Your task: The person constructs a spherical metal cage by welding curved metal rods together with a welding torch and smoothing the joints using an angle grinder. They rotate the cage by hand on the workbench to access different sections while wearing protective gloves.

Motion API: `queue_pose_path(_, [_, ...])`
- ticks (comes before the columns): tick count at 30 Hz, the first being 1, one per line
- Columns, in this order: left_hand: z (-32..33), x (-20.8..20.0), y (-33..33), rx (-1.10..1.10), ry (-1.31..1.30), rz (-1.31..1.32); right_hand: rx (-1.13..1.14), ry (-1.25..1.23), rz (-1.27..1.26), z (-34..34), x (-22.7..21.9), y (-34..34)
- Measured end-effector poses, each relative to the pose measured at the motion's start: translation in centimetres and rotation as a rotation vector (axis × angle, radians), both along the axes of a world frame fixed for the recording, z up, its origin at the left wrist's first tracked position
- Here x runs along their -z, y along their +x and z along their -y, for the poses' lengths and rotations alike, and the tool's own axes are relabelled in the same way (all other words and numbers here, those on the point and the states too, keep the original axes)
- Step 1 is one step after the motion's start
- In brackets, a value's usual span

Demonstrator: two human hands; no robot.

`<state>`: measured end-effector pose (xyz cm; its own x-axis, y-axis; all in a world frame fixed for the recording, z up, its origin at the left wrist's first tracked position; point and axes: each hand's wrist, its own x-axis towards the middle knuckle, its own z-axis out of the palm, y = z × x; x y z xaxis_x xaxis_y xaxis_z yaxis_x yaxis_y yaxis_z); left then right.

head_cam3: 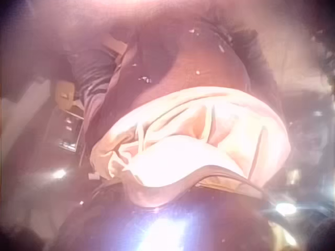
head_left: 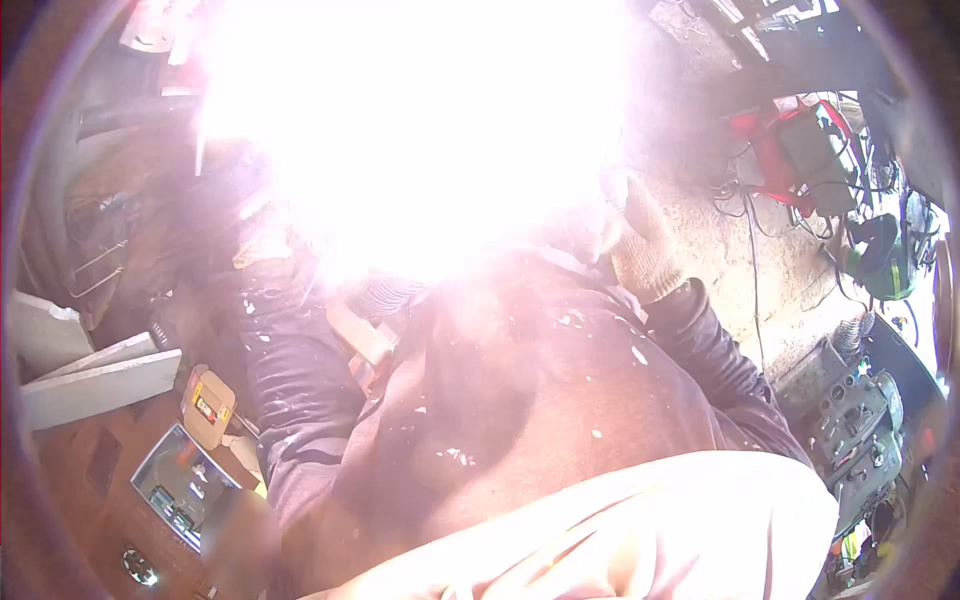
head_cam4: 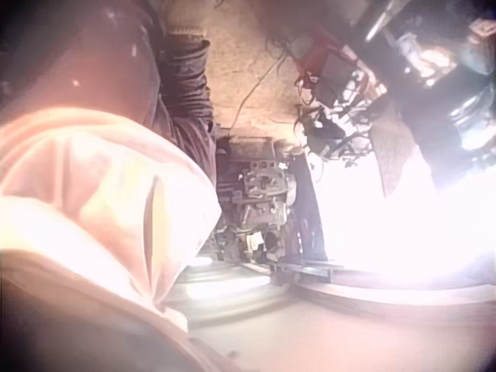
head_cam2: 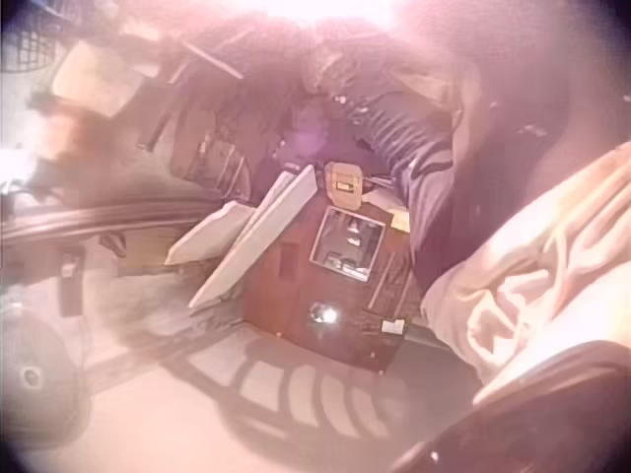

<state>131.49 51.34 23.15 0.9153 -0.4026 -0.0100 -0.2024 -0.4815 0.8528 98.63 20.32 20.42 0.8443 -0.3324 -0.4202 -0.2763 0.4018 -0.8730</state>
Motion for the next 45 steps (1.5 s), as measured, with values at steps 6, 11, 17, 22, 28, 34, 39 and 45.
queue_pose_path(6, [-1.7, 1.4, 1.1, -0.009, 0.04, 0.026, 0.006, 0.054, 0.017, 0.1, -0.2, 0.0])
queue_pose_path(11, [-2.8, 2.5, 2.1, 0.012, 0.068, 0.075, 0.022, 0.025, 0.044, -0.1, 0.0, 0.0])
queue_pose_path(17, [-4.6, 3.3, 3.2, 0.094, 0.197, 0.24, 0.004, 0.052, 0.048, 0.0, -0.3, 0.1])
queue_pose_path(22, [-1.6, 1.9, 2.0, -0.007, -0.002, -0.111, 0.082, 0.004, 0.149, -0.5, 0.4, -0.5])
queue_pose_path(28, [-0.6, 0.4, 0.3, 0.01, 0.028, -0.012, 0.178, -0.072, 0.125, -0.8, 0.0, -0.4])
queue_pose_path(34, [0.7, -0.3, -0.5, 0.059, -0.04, -0.039, 0.238, -0.087, 0.094, -3.2, -2.0, -1.3])
queue_pose_path(39, [1.1, -0.3, -0.8, 0.109, 0.043, 0.162, 0.299, -0.19, 0.14, -5.6, -2.2, -2.4])
queue_pose_path(45, [2.0, -1.2, -0.7, 0.196, 0.09, 0.085, 0.383, -0.171, 0.167, -9.4, -2.5, -4.4])
